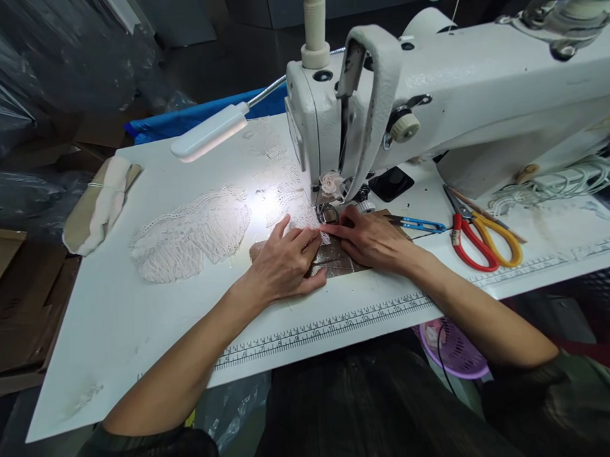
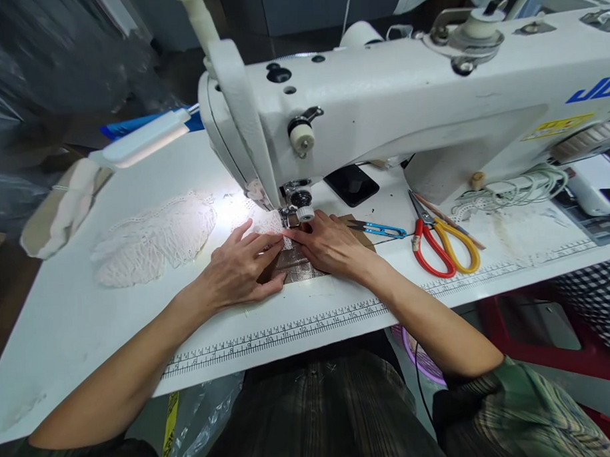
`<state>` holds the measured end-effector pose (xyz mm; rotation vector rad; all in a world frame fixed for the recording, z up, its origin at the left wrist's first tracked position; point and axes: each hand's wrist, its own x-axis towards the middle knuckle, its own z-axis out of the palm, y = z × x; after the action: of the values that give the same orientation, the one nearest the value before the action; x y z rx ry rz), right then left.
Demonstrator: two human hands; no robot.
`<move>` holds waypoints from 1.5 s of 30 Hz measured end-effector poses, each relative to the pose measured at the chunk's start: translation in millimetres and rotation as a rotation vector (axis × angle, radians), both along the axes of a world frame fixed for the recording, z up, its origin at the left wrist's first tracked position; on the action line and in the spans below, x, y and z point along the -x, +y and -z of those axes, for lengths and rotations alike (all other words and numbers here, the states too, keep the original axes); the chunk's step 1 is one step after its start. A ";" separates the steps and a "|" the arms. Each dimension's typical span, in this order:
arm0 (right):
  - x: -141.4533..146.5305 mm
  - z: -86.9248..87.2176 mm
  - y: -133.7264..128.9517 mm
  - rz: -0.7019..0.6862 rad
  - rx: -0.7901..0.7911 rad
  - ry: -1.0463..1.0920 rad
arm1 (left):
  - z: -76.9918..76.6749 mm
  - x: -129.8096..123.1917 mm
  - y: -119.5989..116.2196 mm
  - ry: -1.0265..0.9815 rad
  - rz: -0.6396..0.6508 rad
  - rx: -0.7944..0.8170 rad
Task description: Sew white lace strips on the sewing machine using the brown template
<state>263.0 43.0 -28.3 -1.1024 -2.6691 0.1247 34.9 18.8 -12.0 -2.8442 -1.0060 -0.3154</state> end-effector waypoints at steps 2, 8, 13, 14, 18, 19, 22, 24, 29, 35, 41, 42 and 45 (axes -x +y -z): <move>-1.1 -0.6 -1.0 -0.023 0.009 0.029 | 1.2 0.1 0.6 -0.010 -0.003 0.008; 1.4 -2.6 -4.5 -0.007 -0.015 0.019 | 2.3 0.6 2.1 -0.018 -0.012 0.033; 4.1 -2.6 -3.7 0.023 -0.023 -0.003 | 2.3 0.3 3.9 0.015 -0.029 0.048; 4.3 -2.5 -3.3 0.028 -0.022 -0.007 | 2.4 0.1 4.4 0.013 -0.034 0.054; 3.8 -2.3 -2.1 0.036 -0.014 -0.017 | 2.9 -0.6 6.4 0.037 -0.057 0.066; 3.4 -2.2 -2.1 0.025 -0.014 -0.010 | 3.0 -0.8 6.8 0.050 -0.062 0.065; 2.8 -3.1 -3.1 -0.017 -0.028 0.019 | 3.5 -1.9 7.7 0.073 -0.075 0.057; 3.5 -4.9 -4.4 -0.016 -0.036 0.019 | 4.0 -2.5 8.4 0.063 -0.078 0.059; 8.3 -12.7 -5.7 0.025 -0.031 -0.052 | 4.8 -3.5 11.9 0.021 -0.087 0.087; 8.0 -13.5 -1.4 0.020 0.005 -0.086 | 3.9 -5.8 14.3 0.008 -0.129 0.127; -6.5 -8.5 -0.1 0.042 0.165 0.157 | 3.7 -5.8 16.0 0.018 -0.155 0.106; -8.6 -8.9 1.5 0.057 0.230 0.209 | 3.6 -5.6 16.5 0.021 -0.155 0.106; -11.2 -8.5 10.2 0.179 0.405 0.359 | 3.1 -5.4 18.6 0.016 -0.146 0.114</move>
<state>274.1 53.2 -19.8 -1.2825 -2.2654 0.7787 40.3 37.4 -15.2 -2.8462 -1.2585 -0.2274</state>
